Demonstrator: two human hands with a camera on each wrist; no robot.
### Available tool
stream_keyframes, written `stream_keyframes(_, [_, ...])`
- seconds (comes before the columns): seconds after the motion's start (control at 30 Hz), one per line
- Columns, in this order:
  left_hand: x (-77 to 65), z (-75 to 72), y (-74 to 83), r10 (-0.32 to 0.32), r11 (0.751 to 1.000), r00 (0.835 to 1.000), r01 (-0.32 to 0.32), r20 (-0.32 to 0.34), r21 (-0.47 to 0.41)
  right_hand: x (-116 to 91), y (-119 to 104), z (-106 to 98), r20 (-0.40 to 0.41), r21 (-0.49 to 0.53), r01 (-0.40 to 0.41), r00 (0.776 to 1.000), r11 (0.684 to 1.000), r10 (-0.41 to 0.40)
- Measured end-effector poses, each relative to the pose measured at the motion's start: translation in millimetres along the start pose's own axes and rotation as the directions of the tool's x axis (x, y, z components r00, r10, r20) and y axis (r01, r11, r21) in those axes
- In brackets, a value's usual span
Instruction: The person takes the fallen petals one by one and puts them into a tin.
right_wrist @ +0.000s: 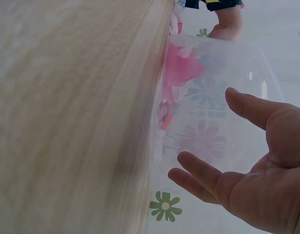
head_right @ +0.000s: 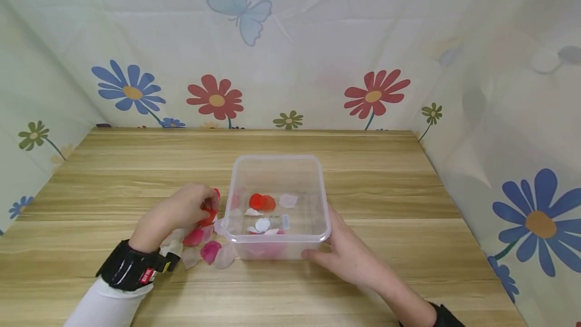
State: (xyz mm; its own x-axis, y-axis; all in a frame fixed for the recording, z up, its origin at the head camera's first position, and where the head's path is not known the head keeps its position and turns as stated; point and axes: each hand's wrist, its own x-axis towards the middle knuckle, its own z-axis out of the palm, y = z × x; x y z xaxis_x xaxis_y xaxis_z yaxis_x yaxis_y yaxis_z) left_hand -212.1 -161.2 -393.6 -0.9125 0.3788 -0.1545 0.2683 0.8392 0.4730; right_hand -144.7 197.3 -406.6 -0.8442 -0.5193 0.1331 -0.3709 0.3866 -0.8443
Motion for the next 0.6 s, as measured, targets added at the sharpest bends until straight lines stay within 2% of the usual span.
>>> stream_keyframes(0.17, [-0.5, -1.0, -0.2, 0.005, 1.000, 1.000, -0.005, -0.025, -0.024, 0.4, -0.3, 0.3, -0.001, 0.005, -0.008, 1.000, 1.000, 0.008])
stream_keyframes(0.43, [-2.8, -7.1, 1.6, 0.088, 0.996, 0.992, -0.090, -0.090, -0.018, 0.6, 0.0, 0.3, 0.002, 0.014, -0.005, 1.000, 1.000, 0.005])
stream_keyframes(0.6, [-3.9, -10.8, 4.4, 0.102, 0.994, 0.989, -0.105, -0.109, -0.017, 0.4, 0.5, 0.1, 0.008, 0.031, 0.010, 1.000, 0.999, -0.010])
